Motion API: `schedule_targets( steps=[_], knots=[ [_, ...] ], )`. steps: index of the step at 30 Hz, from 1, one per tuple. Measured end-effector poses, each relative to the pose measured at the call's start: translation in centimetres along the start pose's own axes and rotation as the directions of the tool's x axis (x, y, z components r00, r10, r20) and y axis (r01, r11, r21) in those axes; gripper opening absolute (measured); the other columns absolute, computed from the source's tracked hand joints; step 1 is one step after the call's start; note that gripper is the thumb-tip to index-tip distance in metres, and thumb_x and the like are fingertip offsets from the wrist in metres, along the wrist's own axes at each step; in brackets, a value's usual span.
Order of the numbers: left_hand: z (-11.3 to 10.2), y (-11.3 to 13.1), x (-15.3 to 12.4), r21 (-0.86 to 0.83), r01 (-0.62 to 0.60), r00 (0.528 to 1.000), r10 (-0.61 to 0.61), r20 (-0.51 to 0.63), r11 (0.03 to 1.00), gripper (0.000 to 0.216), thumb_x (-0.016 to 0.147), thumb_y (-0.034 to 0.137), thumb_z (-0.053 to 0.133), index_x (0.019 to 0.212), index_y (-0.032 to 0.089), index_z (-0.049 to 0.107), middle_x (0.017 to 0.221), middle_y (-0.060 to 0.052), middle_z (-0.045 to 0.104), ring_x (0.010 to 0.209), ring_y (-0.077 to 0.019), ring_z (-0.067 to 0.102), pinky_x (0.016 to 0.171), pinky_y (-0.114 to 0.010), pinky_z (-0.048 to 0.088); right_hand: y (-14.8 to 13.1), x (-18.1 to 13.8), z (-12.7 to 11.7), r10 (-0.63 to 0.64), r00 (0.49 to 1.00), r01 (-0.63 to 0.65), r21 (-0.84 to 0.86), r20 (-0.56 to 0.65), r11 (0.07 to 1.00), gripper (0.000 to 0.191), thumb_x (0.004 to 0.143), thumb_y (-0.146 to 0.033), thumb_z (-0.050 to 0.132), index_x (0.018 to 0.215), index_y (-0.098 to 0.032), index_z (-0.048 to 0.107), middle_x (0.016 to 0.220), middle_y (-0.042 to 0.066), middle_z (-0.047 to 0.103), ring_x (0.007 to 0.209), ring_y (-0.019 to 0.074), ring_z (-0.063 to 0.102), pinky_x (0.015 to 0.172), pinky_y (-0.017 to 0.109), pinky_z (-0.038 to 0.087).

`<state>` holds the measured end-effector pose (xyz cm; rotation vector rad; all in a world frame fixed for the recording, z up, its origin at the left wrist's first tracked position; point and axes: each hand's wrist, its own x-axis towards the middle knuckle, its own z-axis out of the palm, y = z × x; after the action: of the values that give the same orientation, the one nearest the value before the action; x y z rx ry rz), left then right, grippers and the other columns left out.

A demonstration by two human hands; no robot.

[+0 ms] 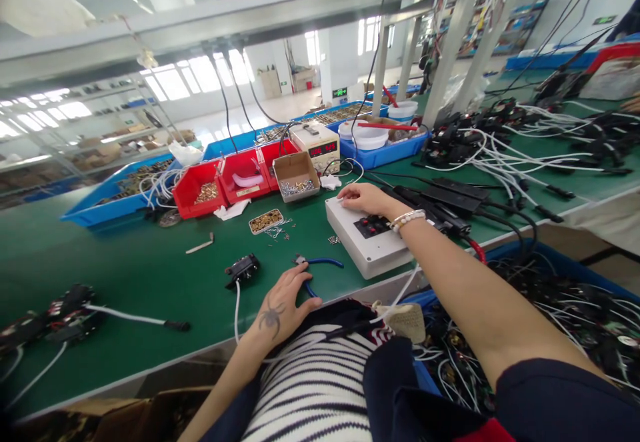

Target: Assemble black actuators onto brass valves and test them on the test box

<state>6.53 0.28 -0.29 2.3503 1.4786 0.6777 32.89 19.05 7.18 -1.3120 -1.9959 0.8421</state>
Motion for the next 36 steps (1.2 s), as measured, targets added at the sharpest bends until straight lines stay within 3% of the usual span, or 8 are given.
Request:
schedule_targets(
  steps=[8, 16, 22, 26, 27, 30, 33, 36],
  knots=[
    [2.1, -0.3, 1.9, 0.028, -0.021, 0.998, 0.023, -0.054, 0.999, 0.039, 0.091, 0.034, 0.064, 0.125, 0.018, 0.056, 0.149, -0.013, 0.049, 0.134, -0.0254, 0.052, 0.116, -0.047, 0.042, -0.2, 0.3, -0.4, 0.038, 0.999, -0.038, -0.017, 0.026, 0.999, 0.047, 0.058, -0.051, 0.073, 0.089, -0.016, 0.072, 0.084, 0.005, 0.070, 0.084, 0.0230, 0.062, 0.081, 0.034, 0.047],
    [3.1, 0.1, 2.5, 0.037, 0.043, 0.966, -0.033, -0.255, 0.998, 0.040, 0.091, 0.032, 0.061, 0.128, 0.015, 0.056, 0.143, -0.016, 0.054, 0.129, -0.0272, 0.056, 0.106, -0.041, 0.052, -0.2, -0.6, -2.2, 0.133, 0.976, -0.154, -0.113, -0.172, 0.982, 0.026, 0.069, -0.038, 0.072, 0.083, -0.016, 0.072, 0.081, 0.006, 0.071, 0.079, 0.0234, 0.064, 0.079, 0.035, 0.050],
    [-1.2, -1.4, 0.0, 0.008, 0.278, 0.838, -0.238, -0.491, 0.961, 0.033, 0.095, 0.027, 0.052, 0.124, 0.013, 0.056, 0.144, -0.021, 0.049, 0.143, -0.0339, 0.037, 0.117, -0.057, 0.034, -4.0, -3.9, -2.5, 0.074, 0.911, -0.171, -0.208, -0.406, 0.963, 0.035, 0.085, -0.028, 0.058, 0.112, -0.008, 0.070, 0.109, 0.018, 0.071, 0.090, 0.0229, 0.064, 0.088, 0.038, 0.047],
    [-2.4, -2.5, -0.6, -0.023, 0.505, 0.723, -0.437, -0.535, 0.863, 0.049, 0.088, 0.015, 0.058, 0.134, 0.004, 0.048, 0.147, -0.031, 0.041, 0.142, -0.0431, 0.035, 0.112, -0.065, 0.034, -7.5, -8.2, 1.4, -0.106, 0.865, 0.007, -0.199, -0.490, 0.980, 0.039, 0.086, -0.040, 0.058, 0.115, -0.017, 0.070, 0.097, 0.011, 0.074, 0.088, 0.0221, 0.068, 0.087, 0.035, 0.051],
    [-2.3, -2.5, -0.4, -0.024, 0.527, 0.717, -0.460, -0.525, 0.850, 0.054, 0.086, 0.014, 0.061, 0.137, 0.005, 0.047, 0.149, -0.030, 0.039, 0.141, -0.0426, 0.036, 0.112, -0.063, 0.036, -7.9, -9.2, 3.1, -0.126, 0.883, 0.044, -0.188, -0.453, 0.981, 0.037, 0.086, -0.043, 0.058, 0.112, -0.021, 0.071, 0.093, 0.008, 0.075, 0.086, 0.0219, 0.069, 0.085, 0.035, 0.052],
    [-2.4, -2.4, 0.6, -0.024, 0.527, 0.731, -0.468, -0.497, 0.849, 0.055, 0.084, 0.021, 0.068, 0.135, 0.011, 0.051, 0.148, -0.023, 0.046, 0.138, -0.0373, 0.044, 0.111, -0.055, 0.041, -7.4, -11.6, 8.6, -0.229, 0.971, 0.218, -0.138, -0.070, 0.966, 0.031, 0.085, -0.049, 0.059, 0.103, -0.027, 0.070, 0.093, 0.004, 0.076, 0.088, 0.0231, 0.071, 0.088, 0.035, 0.055],
    [-4.6, -3.5, 0.2, -0.063, 0.489, 0.714, -0.441, -0.543, 0.870, 0.041, 0.089, 0.029, 0.065, 0.126, 0.013, 0.058, 0.136, -0.016, 0.060, 0.128, -0.0250, 0.056, 0.108, -0.037, 0.047, -6.0, -12.2, 13.1, -0.313, 0.938, 0.327, -0.085, 0.149, 0.941, 0.036, 0.087, -0.049, 0.057, 0.117, -0.030, 0.064, 0.106, 0.004, 0.074, 0.088, 0.0240, 0.071, 0.085, 0.038, 0.058],
    [-9.0, -6.5, -3.6, -0.128, 0.504, 0.614, -0.458, -0.643, 0.854, 0.024, 0.096, 0.032, 0.055, 0.112, 0.015, 0.061, 0.110, -0.007, 0.071, 0.099, -0.0146, 0.069, 0.088, -0.025, 0.055, -5.5, -11.7, 15.4, -0.351, 0.907, 0.382, -0.106, 0.232, 0.918, 0.037, 0.088, -0.048, 0.054, 0.122, -0.035, 0.059, 0.107, 0.006, 0.071, 0.087, 0.0280, 0.069, 0.084, 0.046, 0.057]
  ],
)
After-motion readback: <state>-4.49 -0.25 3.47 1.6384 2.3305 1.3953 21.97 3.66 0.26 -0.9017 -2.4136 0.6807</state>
